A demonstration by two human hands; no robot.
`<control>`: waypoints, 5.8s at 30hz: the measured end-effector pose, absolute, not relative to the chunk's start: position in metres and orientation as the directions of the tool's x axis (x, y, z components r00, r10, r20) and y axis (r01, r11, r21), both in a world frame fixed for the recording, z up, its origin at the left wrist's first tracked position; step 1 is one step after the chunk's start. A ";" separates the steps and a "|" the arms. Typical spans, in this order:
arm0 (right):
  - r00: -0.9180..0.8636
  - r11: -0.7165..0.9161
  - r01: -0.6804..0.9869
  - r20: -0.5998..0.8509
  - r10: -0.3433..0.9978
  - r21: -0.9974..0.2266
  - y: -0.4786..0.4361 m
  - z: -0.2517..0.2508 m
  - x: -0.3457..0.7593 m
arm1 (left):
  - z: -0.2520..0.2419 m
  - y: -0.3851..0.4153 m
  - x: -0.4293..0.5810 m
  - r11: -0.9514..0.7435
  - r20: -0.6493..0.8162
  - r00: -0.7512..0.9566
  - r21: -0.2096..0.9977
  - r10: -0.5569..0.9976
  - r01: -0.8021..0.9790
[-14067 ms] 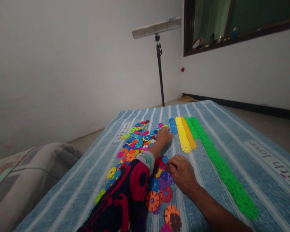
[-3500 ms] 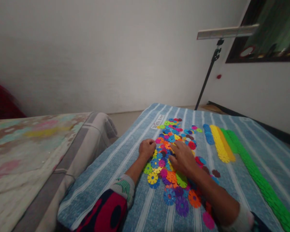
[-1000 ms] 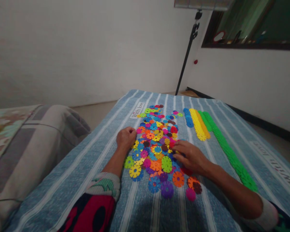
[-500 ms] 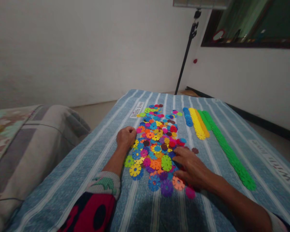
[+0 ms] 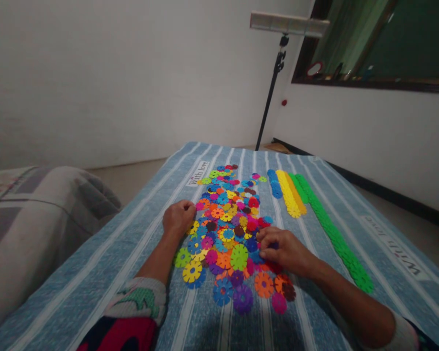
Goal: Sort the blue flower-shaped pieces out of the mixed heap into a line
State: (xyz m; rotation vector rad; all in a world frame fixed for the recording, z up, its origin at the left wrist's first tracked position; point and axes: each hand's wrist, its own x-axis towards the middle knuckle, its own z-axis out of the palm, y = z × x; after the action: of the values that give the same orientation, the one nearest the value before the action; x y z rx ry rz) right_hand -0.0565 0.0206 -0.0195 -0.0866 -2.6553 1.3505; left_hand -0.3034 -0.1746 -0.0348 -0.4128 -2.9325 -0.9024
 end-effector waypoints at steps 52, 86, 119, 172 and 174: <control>-0.918 0.939 0.344 0.208 0.337 -0.002 0.184 -0.037 -0.142 | -0.033 -0.177 -0.304 0.793 0.128 -0.960 0.542 0.251 0.279; -0.964 0.924 0.250 0.168 0.209 0.289 0.090 -0.033 -0.081 | -0.036 -0.176 -0.307 0.787 0.134 -0.961 0.552 0.243 0.276; -0.884 0.905 -0.415 0.277 -0.377 -0.092 -0.073 -0.024 -0.055 | -0.035 -0.175 -0.305 0.778 0.138 -0.957 0.558 0.255 0.288; -0.974 0.972 0.195 0.141 0.177 0.132 0.135 -0.006 -0.137 | -0.040 -0.176 -0.302 0.768 0.144 -0.961 0.578 0.235 0.275; -0.986 0.995 0.053 0.163 0.039 0.083 0.104 0.000 -0.135 | -0.042 -0.176 -0.301 0.762 0.151 -0.959 0.583 0.241 0.284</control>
State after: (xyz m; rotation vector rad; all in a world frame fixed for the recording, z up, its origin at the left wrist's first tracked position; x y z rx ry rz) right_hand -0.1345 0.1044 -0.0001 -0.0694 -2.9762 -0.1296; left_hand -0.3012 -0.1758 -0.0417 -0.4303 -2.8852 -0.9711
